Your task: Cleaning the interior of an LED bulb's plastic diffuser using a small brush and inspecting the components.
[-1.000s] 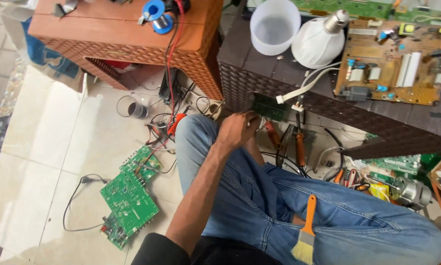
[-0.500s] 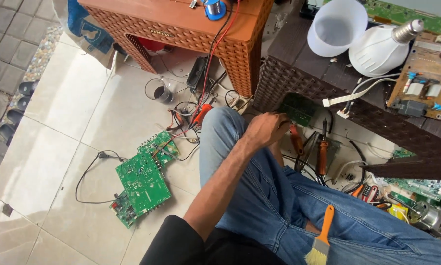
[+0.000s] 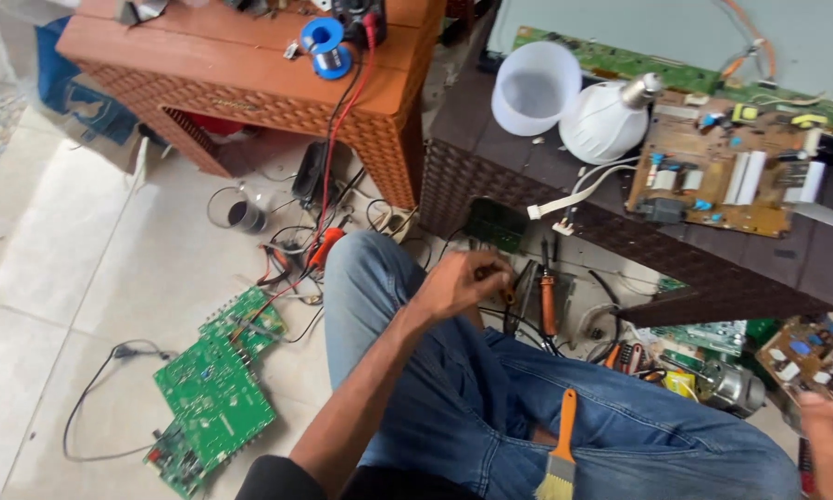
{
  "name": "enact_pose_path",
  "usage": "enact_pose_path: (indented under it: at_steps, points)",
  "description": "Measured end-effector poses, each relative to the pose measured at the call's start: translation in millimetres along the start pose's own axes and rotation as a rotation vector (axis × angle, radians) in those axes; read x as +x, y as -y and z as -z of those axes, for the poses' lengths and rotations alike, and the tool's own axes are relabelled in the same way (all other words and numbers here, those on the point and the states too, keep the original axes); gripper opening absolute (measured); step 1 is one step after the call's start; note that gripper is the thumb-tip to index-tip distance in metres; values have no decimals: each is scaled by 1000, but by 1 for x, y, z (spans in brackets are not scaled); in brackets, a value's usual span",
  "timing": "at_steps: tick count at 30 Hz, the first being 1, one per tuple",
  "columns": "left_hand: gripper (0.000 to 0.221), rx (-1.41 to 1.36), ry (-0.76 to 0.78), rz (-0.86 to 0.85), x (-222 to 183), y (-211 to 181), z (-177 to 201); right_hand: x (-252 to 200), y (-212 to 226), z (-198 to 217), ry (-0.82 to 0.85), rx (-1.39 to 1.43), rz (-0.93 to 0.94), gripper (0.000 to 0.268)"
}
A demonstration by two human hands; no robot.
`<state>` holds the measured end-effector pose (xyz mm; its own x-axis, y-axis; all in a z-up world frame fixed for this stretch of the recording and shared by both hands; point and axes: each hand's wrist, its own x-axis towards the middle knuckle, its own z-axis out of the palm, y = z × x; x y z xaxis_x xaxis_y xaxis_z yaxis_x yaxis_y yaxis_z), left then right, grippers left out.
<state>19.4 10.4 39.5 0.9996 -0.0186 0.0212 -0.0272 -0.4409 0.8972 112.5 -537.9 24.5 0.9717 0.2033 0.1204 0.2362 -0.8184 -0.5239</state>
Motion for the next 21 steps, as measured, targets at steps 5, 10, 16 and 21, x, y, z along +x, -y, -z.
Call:
enact_pose_path:
  at_steps: [5,10,16,21]
  points:
    - [20,-579,195,-112,-28,-59,-43,-52,238,-19,79,45,-13,18]
    - [14,-712,227,-27,-45,-90,-55,-50,285,-55,118,58,92,17]
    - [9,-652,227,-40,-46,-72,-46,-48,288,-69,113,55,120,16]
    - [8,-476,319,4,-41,-82,-28,-47,280,-80,115,4,159,11]
